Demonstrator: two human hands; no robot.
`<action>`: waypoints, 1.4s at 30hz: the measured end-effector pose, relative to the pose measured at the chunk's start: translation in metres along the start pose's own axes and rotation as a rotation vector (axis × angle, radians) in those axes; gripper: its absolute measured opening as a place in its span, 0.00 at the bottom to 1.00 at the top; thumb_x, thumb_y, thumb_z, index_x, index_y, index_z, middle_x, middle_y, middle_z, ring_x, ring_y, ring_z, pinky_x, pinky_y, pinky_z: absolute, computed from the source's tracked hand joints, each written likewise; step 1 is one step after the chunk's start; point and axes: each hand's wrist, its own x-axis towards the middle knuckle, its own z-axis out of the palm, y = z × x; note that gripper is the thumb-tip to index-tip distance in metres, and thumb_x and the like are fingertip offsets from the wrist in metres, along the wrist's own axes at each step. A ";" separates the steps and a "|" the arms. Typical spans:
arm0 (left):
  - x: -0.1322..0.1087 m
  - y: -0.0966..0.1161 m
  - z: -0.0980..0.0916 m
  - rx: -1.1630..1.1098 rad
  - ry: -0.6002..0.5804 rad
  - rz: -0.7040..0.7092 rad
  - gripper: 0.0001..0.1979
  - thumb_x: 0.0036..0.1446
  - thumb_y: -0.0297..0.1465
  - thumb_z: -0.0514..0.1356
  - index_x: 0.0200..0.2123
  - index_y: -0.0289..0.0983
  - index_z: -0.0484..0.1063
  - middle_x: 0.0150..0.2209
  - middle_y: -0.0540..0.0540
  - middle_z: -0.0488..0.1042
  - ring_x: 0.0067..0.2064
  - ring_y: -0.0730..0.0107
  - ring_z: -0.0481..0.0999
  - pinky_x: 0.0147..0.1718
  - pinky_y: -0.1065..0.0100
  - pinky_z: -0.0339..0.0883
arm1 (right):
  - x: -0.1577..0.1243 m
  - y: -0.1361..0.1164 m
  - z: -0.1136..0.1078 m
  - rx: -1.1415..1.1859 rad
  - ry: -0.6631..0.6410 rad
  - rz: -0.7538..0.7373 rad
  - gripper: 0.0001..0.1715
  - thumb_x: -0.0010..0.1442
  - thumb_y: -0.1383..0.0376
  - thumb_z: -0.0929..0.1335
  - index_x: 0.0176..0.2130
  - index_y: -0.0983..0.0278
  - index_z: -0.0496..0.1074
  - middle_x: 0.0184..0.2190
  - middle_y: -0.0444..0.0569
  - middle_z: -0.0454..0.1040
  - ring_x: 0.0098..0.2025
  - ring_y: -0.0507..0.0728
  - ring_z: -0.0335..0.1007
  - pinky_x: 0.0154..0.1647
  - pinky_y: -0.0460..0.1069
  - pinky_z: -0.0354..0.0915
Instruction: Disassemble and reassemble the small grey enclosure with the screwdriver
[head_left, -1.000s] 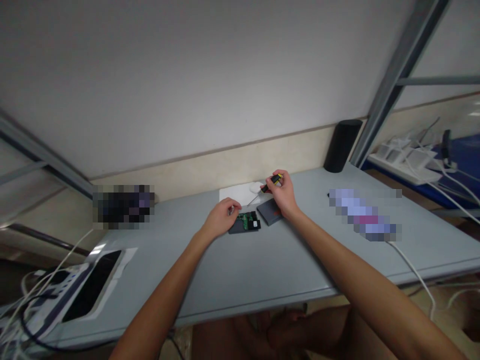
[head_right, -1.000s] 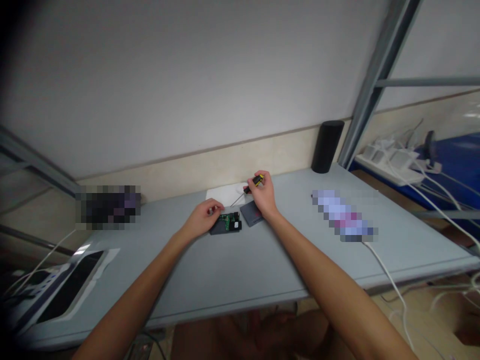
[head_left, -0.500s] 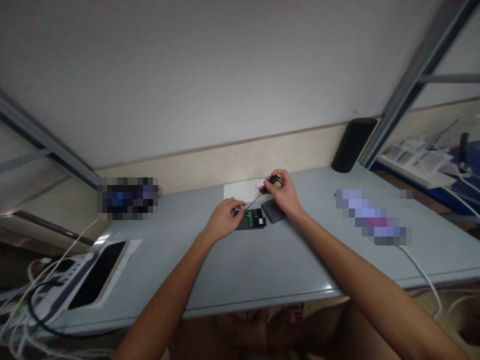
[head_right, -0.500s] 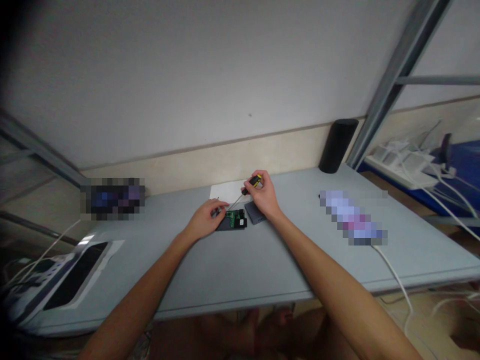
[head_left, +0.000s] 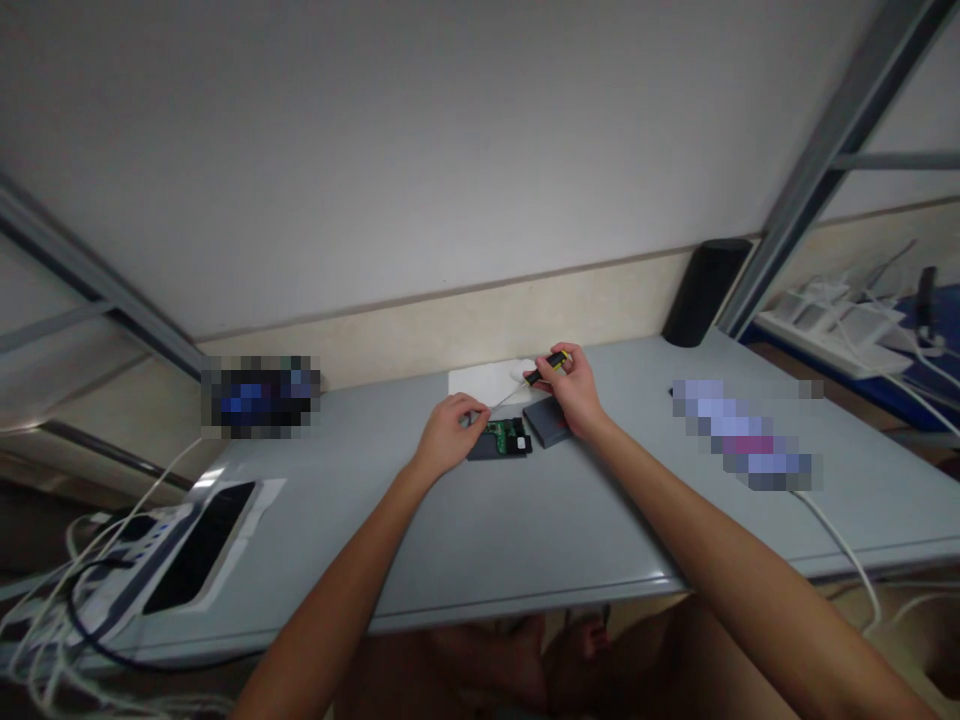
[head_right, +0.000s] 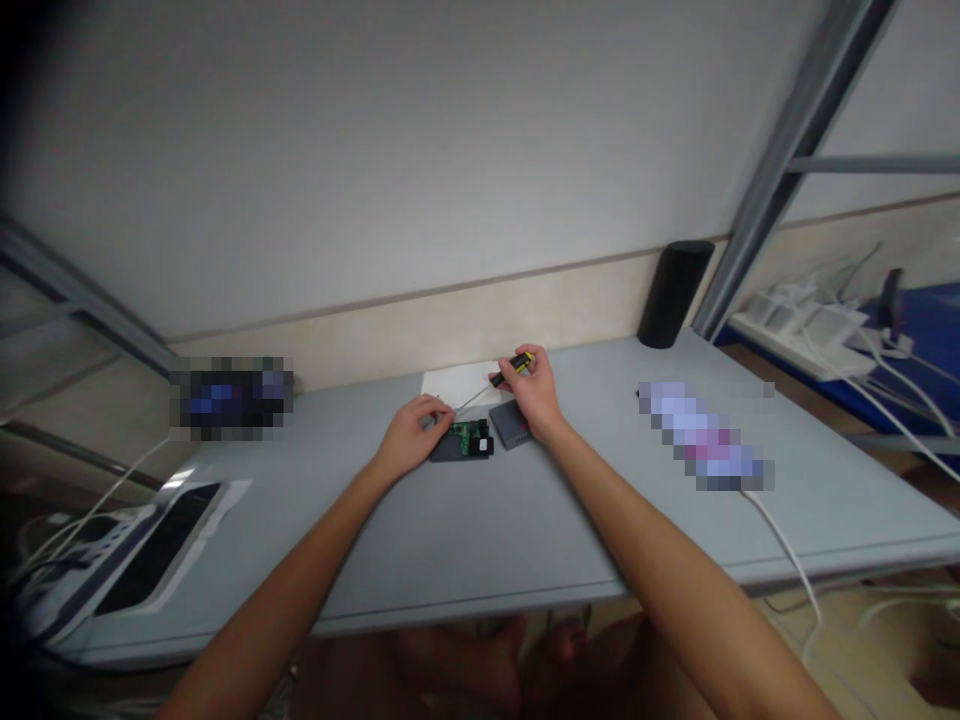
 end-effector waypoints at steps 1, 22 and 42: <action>0.000 0.001 0.001 -0.009 0.019 -0.022 0.07 0.69 0.32 0.65 0.38 0.39 0.83 0.40 0.44 0.83 0.43 0.62 0.81 0.48 0.61 0.74 | 0.001 0.001 -0.001 0.017 0.021 0.011 0.38 0.48 0.49 0.82 0.49 0.55 0.64 0.37 0.39 0.75 0.37 0.58 0.85 0.38 0.52 0.81; 0.075 -0.002 0.040 0.301 -0.142 -0.250 0.06 0.62 0.29 0.67 0.37 0.39 0.86 0.41 0.39 0.86 0.42 0.54 0.83 0.43 0.62 0.73 | 0.008 0.008 -0.006 0.177 0.351 -0.081 0.33 0.52 0.54 0.80 0.48 0.54 0.60 0.38 0.39 0.73 0.37 0.57 0.85 0.43 0.55 0.84; -0.007 -0.013 -0.011 -0.024 -0.152 -0.057 0.16 0.74 0.34 0.56 0.35 0.39 0.79 0.37 0.45 0.78 0.42 0.62 0.79 0.47 0.62 0.74 | -0.036 -0.004 0.028 -0.121 -0.146 -0.200 0.23 0.60 0.57 0.79 0.47 0.55 0.67 0.40 0.41 0.76 0.37 0.54 0.81 0.40 0.50 0.77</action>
